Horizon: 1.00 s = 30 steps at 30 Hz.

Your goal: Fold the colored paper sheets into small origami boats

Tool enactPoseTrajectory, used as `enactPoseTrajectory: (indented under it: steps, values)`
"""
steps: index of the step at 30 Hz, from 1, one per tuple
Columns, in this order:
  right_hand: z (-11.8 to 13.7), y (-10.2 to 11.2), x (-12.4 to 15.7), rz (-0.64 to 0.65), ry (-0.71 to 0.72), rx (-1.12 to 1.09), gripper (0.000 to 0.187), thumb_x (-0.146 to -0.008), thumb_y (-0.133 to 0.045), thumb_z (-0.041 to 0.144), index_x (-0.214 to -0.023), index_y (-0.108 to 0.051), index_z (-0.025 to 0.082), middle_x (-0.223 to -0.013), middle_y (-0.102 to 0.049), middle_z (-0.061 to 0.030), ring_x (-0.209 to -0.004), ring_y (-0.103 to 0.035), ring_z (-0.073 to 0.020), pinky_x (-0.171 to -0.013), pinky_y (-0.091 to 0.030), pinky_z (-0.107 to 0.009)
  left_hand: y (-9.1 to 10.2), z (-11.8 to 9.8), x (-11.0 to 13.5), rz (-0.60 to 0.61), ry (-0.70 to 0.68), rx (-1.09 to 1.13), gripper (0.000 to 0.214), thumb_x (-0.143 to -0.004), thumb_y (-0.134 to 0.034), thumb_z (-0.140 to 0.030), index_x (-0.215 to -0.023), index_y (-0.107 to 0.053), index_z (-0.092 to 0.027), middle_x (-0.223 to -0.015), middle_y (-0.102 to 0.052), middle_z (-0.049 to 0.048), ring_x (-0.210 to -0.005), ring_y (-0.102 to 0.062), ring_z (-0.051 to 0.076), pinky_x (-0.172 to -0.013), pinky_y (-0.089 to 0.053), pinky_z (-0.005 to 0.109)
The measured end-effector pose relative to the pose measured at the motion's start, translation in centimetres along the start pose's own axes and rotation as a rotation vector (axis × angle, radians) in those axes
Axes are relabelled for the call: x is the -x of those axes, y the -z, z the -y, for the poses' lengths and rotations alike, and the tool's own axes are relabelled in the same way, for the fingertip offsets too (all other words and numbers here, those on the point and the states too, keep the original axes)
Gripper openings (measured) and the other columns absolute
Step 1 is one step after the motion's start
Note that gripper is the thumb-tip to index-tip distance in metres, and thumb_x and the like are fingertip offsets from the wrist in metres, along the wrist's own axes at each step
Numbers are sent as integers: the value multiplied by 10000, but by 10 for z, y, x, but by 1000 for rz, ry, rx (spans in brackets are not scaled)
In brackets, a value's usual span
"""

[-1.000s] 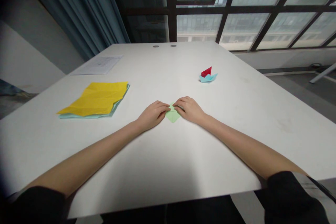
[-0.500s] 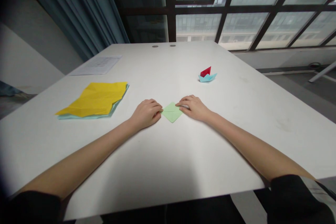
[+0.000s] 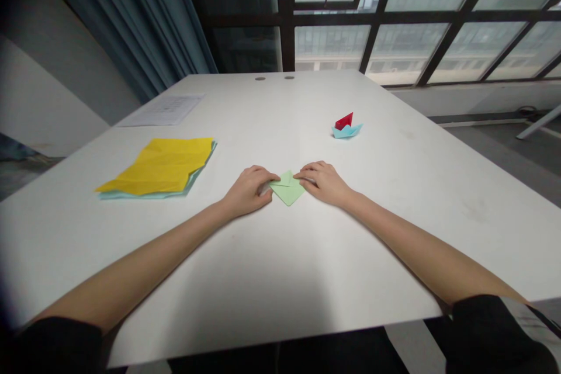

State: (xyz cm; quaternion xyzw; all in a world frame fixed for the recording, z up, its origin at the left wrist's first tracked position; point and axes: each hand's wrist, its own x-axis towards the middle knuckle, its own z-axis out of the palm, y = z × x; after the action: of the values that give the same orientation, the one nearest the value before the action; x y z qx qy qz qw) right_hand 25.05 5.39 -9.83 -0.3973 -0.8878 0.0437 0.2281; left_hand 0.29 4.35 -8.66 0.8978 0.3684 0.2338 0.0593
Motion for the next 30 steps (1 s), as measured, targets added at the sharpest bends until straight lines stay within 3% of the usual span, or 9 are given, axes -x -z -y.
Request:
enactPoseTrajectory:
  steps: [8,12,19,26,30]
  values:
    - [0,-2,2,-68,38,-84,263,-825,-480,187,-1022,-651,210,-1012,-654,-78,-954,-571,-226,-857,-440,-402,-3,4,1,-93,-4,-25,162,-816,-511,-144,-911,-635,-182,-868,-678,40,-911,-549,205,-825,-403,364]
    - [6,3,4,-123,84,-172,375,-718,-441,75,-1024,-619,201,-980,-648,-70,-935,-567,-216,-828,-460,-377,0,1,1,-212,67,-21,145,-836,-511,-178,-901,-641,-175,-859,-681,53,-868,-572,202,-791,-427,362]
    - [15,8,2,-248,60,-187,184,-806,-508,230,-957,-611,215,-892,-675,-65,-844,-601,-204,-798,-467,-362,7,-5,-1,-327,199,160,143,-834,-515,-204,-885,-649,-199,-908,-683,40,-893,-594,179,-826,-460,350]
    - [18,5,1,-358,-208,-384,141,-763,-551,228,-870,-637,195,-769,-670,-31,-715,-618,-171,-708,-479,-306,4,-8,-6,-320,433,490,160,-771,-572,-250,-879,-664,-175,-760,-679,11,-699,-597,135,-657,-450,264]
    - [14,0,-1,-311,-360,-510,170,-721,-568,216,-871,-640,180,-699,-671,-10,-665,-620,-158,-642,-466,-272,-2,-2,-8,-285,465,598,192,-749,-588,-280,-888,-648,-162,-697,-651,1,-643,-577,122,-597,-432,242]
